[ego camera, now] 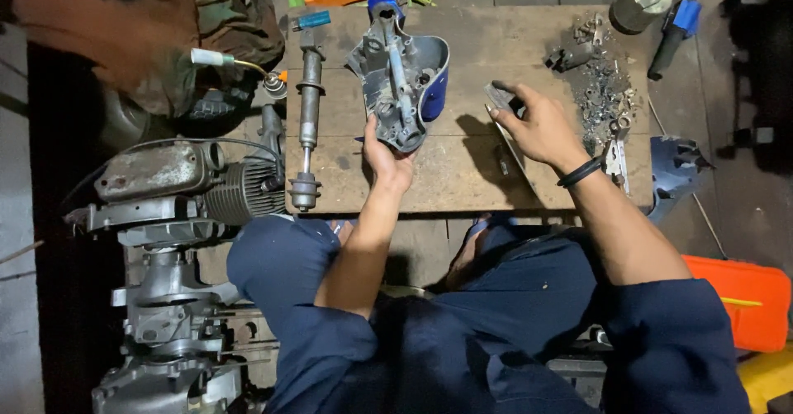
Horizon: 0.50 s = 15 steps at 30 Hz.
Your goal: The person sits on the floor and uses a metal file to smooth the edges of a blue metal part. They hold the part with one hand and file it with the other, turning the part to work on different sides.
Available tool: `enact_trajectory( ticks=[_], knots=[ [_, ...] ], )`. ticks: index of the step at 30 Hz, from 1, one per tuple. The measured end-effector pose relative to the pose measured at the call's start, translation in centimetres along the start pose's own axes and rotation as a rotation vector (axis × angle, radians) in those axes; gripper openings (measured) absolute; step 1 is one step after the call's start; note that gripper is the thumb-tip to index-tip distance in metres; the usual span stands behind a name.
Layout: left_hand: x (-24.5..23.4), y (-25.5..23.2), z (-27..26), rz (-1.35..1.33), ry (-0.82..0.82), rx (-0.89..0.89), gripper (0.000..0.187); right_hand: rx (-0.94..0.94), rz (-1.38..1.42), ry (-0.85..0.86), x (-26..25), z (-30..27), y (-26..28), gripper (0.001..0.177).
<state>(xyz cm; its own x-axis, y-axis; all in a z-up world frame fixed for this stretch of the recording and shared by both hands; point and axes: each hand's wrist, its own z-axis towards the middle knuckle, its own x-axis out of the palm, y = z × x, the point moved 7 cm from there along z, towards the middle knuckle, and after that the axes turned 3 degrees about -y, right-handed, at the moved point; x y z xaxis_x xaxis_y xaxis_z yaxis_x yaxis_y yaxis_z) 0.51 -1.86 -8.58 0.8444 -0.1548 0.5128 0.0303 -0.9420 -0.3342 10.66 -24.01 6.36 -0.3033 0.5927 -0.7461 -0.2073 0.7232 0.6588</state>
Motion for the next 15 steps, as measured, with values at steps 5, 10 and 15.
enact_trajectory(
  ticks=[5, 10, 15],
  knots=[
    [-0.5, -0.6, -1.2, 0.108, -0.095, 0.059, 0.06, 0.001, -0.05, 0.013, 0.8, 0.8, -1.3, 0.045],
    [-1.0, -2.3, -1.7, 0.169, -0.183, 0.254, 0.075, 0.029, -0.025, -0.016, 1.2, 1.6, -1.8, 0.045],
    [-0.7, -6.5, -7.2, 0.604, -0.302, 0.478, 0.104, -0.036, 0.211, -0.029, 0.3, 1.7, -1.8, 0.026]
  ],
)
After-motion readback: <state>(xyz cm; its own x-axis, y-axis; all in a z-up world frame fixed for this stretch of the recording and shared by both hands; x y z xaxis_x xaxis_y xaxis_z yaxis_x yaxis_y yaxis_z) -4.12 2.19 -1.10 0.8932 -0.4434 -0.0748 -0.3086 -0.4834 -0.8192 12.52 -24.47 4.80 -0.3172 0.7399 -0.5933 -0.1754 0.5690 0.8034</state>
